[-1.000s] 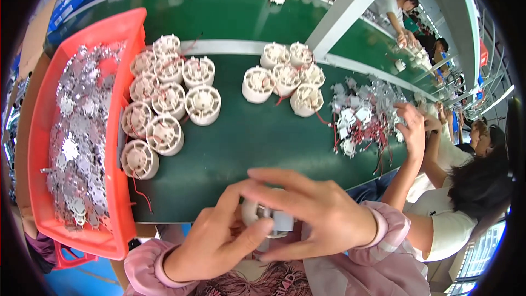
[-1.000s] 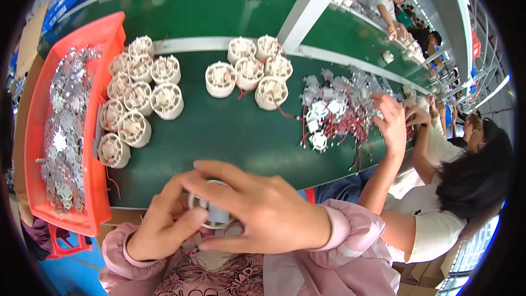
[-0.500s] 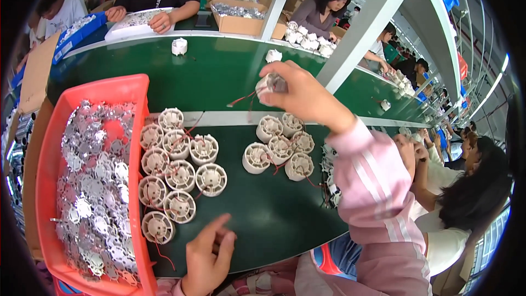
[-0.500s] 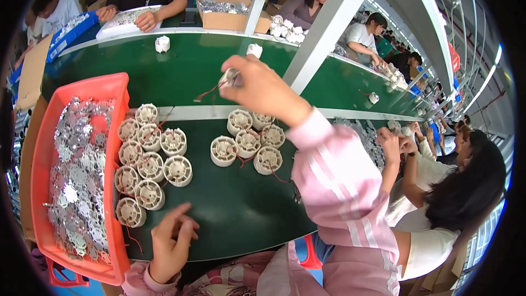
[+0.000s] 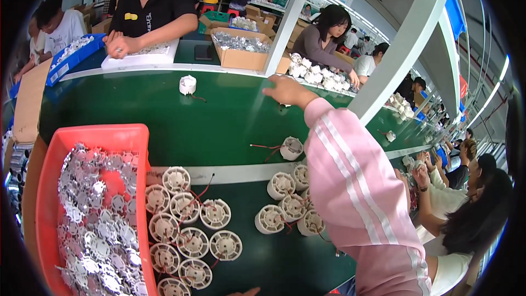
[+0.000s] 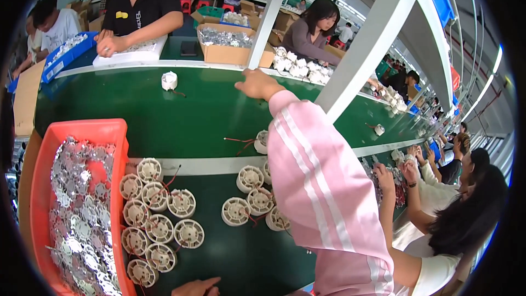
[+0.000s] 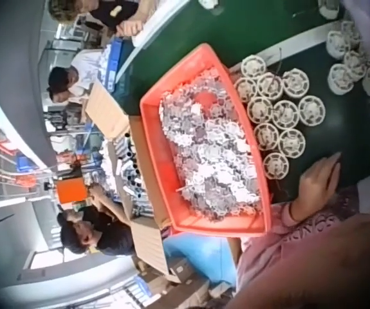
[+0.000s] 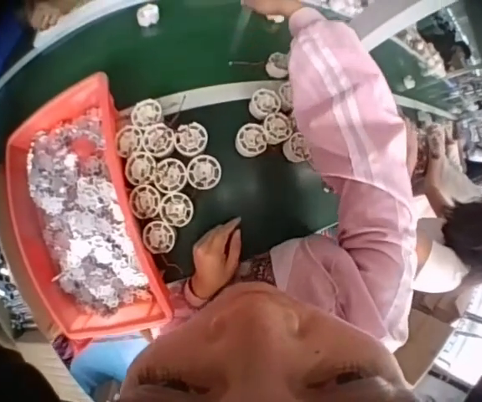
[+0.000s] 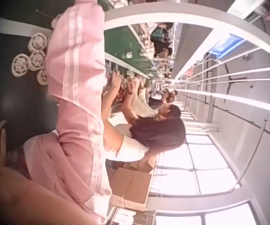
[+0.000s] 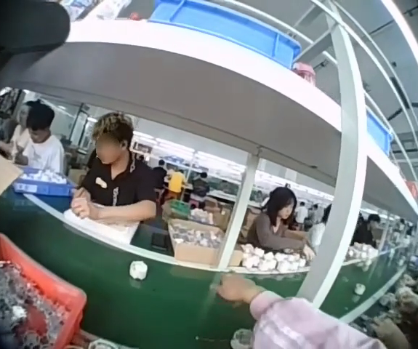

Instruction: The person assembles electronic components by hand, picking up a white plastic housing and a metal plate with wires. They fit the plate into the housing, press it into place, and then set the completed assembly onto the green workbench.

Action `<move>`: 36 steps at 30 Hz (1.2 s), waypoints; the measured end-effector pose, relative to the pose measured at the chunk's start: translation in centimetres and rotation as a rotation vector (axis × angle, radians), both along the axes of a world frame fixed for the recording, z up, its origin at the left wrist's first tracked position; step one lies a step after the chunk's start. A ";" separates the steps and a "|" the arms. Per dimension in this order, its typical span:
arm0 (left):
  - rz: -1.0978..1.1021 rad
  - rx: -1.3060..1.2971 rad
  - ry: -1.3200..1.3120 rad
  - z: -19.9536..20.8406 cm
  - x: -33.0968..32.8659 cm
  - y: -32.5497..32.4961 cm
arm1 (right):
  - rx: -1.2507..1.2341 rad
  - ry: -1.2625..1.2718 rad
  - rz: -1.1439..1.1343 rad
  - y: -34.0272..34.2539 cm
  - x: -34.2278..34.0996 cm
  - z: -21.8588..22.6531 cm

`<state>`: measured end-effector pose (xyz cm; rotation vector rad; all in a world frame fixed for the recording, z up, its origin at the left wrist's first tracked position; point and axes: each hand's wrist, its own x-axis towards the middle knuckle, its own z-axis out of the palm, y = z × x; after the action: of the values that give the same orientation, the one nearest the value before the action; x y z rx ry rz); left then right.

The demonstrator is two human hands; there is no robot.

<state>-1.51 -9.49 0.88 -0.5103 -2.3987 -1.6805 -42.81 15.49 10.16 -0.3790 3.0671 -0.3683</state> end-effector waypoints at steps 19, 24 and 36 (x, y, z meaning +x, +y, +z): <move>0.027 0.048 0.050 -0.8 0.2 0.7 | 0.206 0.283 -0.101 -1.4 0.5 1.2; 0.058 0.146 0.155 -0.3 0.8 -0.8 | 0.180 0.225 0.543 -9.7 18.8 9.1; -0.393 0.600 -0.287 1.7 5.4 -0.2 | -0.163 -0.093 0.990 -8.3 42.5 10.2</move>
<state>3.88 -9.68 2.57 -0.6987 -1.8669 -2.6628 -0.32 7.21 20.36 -1.6819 2.3463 -0.5289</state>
